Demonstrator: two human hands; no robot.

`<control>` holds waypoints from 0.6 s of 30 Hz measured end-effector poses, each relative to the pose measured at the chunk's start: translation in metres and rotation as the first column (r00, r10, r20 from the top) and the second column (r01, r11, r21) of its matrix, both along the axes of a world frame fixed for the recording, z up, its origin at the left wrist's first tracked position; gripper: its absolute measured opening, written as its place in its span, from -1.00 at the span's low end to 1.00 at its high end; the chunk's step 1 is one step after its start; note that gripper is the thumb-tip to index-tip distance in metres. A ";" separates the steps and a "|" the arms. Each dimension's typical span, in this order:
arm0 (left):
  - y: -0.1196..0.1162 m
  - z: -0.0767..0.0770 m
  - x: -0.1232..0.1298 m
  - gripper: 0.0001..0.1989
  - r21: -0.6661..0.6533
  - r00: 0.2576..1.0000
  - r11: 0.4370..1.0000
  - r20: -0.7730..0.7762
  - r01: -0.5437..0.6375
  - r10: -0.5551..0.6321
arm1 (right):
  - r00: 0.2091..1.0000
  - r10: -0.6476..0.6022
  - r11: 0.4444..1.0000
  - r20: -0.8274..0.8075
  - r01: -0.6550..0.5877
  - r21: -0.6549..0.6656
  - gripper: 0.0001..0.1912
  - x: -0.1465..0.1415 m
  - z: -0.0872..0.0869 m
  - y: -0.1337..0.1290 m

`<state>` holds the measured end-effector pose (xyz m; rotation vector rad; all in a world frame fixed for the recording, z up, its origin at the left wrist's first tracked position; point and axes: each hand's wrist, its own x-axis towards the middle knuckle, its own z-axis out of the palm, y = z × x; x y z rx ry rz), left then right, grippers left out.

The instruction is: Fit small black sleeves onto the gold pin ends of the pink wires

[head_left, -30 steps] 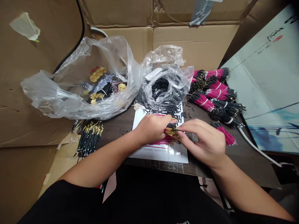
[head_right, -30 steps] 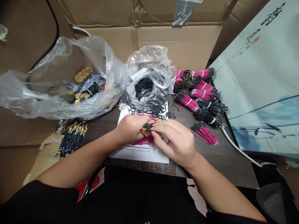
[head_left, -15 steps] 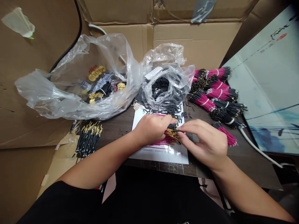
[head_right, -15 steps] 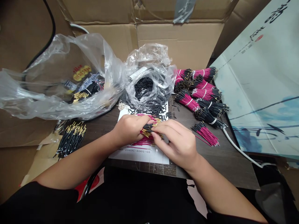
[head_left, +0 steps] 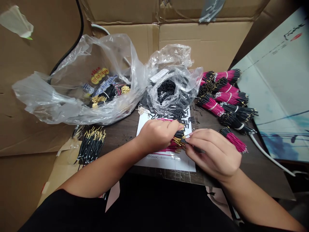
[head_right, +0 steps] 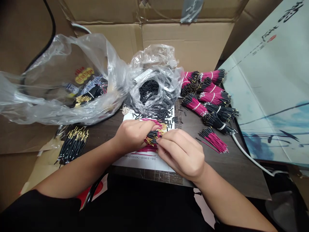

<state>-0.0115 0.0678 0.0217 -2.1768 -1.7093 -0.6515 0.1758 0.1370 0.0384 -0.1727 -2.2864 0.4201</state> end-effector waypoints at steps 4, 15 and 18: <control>0.000 0.001 0.000 -0.72 0.012 1.000 1.000 -0.024 0.000 0.000 | 1.000 -0.004 1.000 0.010 0.004 0.004 -0.66 0.001 0.000 0.000; 0.001 -0.001 0.001 -0.73 -0.022 0.999 0.999 -0.038 -0.027 0.026 | 0.999 0.028 1.000 0.043 -0.028 0.001 -0.63 0.002 -0.003 0.003; 0.001 -0.001 0.001 -0.71 -0.054 0.998 0.997 -0.035 -0.049 0.047 | 0.999 0.007 1.000 0.039 -0.008 0.022 -0.62 0.001 -0.004 0.003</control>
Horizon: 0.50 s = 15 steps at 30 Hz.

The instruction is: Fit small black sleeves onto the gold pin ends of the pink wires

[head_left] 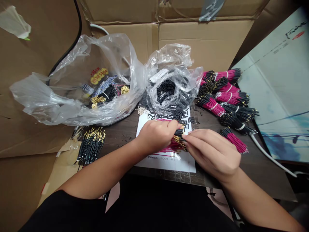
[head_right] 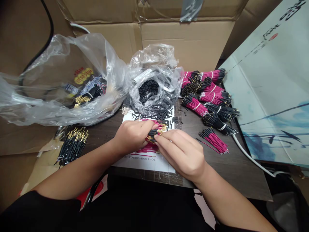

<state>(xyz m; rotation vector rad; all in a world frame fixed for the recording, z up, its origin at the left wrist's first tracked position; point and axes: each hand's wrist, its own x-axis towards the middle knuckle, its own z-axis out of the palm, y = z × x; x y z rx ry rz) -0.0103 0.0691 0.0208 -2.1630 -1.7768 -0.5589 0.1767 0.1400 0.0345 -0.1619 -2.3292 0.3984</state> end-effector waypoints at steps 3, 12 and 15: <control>0.000 0.000 0.000 -0.69 -0.030 1.000 0.999 0.010 -0.014 0.015 | 1.000 -0.005 1.000 0.000 0.005 0.009 -0.61 0.000 0.000 0.000; 0.000 0.001 0.001 -0.70 -0.090 0.997 0.995 0.067 -0.044 0.050 | 0.997 -0.083 0.991 -0.006 0.082 -0.104 -0.53 0.002 0.001 0.000; 0.001 0.000 0.000 -0.72 -0.081 0.996 0.995 0.065 -0.051 0.056 | 0.997 -0.079 0.986 -0.021 0.075 -0.149 -0.69 0.001 0.002 0.001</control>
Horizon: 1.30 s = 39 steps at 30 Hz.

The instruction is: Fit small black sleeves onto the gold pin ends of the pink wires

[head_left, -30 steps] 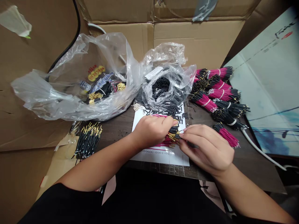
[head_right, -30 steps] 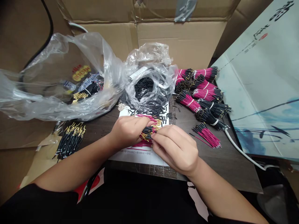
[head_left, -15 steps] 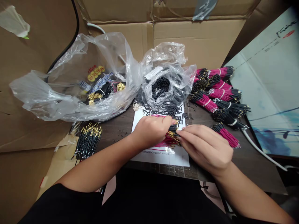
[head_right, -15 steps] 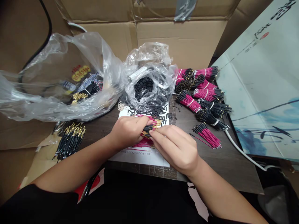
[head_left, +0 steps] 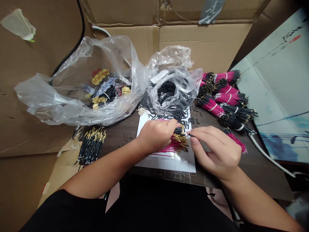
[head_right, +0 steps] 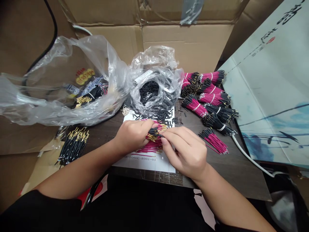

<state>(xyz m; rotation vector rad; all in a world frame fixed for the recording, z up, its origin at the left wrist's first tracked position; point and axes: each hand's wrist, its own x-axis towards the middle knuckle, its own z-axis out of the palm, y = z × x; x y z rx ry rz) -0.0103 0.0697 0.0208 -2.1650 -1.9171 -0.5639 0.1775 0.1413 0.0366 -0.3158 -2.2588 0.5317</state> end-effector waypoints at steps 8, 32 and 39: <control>0.001 -0.001 0.000 -0.67 0.071 0.995 0.996 -0.090 0.055 -0.049 | 0.962 0.233 0.897 0.141 -0.156 -0.414 -0.78 -0.002 0.001 0.003; 0.001 -0.001 0.001 -0.68 0.127 0.983 0.984 -0.147 0.125 -0.106 | 0.930 0.366 0.322 -0.020 -0.147 -0.935 -0.63 -0.002 -0.014 0.012; 0.000 -0.001 0.003 -0.67 0.099 0.987 0.987 -0.111 0.126 -0.115 | 0.916 0.393 0.170 -0.085 -0.163 -0.972 -0.64 -0.003 -0.017 0.011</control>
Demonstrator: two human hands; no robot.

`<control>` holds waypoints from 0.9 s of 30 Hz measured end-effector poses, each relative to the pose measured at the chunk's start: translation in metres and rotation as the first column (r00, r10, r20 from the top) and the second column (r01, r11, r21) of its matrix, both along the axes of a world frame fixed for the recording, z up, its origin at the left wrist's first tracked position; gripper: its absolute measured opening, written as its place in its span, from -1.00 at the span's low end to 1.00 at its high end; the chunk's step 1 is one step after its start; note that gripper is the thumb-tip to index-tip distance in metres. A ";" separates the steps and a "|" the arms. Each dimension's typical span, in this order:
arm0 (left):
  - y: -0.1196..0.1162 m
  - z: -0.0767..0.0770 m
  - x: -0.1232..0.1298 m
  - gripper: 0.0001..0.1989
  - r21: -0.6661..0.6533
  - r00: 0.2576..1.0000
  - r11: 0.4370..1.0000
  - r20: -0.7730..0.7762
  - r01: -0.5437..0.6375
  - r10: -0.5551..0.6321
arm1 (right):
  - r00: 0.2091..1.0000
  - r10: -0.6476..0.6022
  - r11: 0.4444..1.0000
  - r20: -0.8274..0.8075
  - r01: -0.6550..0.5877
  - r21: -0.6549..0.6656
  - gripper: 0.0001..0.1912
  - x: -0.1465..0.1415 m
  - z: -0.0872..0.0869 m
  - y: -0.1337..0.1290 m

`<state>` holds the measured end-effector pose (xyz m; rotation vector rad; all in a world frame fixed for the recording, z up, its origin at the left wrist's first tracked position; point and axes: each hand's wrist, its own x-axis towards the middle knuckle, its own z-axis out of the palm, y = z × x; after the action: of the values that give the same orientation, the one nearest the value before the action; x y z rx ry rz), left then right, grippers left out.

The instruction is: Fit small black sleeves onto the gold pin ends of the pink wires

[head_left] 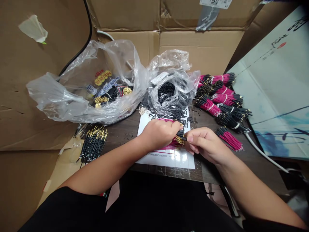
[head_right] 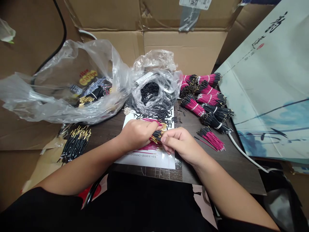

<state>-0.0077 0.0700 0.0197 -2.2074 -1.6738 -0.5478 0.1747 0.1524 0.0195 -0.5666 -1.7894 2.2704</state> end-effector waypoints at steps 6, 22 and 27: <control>0.000 -0.002 -0.001 -0.68 -0.003 1.000 1.000 0.000 -0.023 0.023 | 0.998 -0.015 0.987 0.066 0.004 0.163 -0.66 -0.002 0.008 -0.001; -0.001 0.001 -0.004 -0.68 0.090 0.995 0.991 -0.016 0.100 -0.099 | 0.978 -0.203 0.864 0.050 0.155 0.479 -0.51 -0.005 0.010 -0.002; -0.001 -0.001 -0.003 -0.67 0.093 0.994 0.991 -0.055 0.099 -0.094 | 0.980 -0.183 0.923 0.078 0.144 0.357 -0.51 -0.006 0.008 0.000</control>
<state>-0.0104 0.0687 0.0183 -2.2235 -1.4904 -0.5795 0.1691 0.1526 0.0270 -0.7504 -2.0495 1.7846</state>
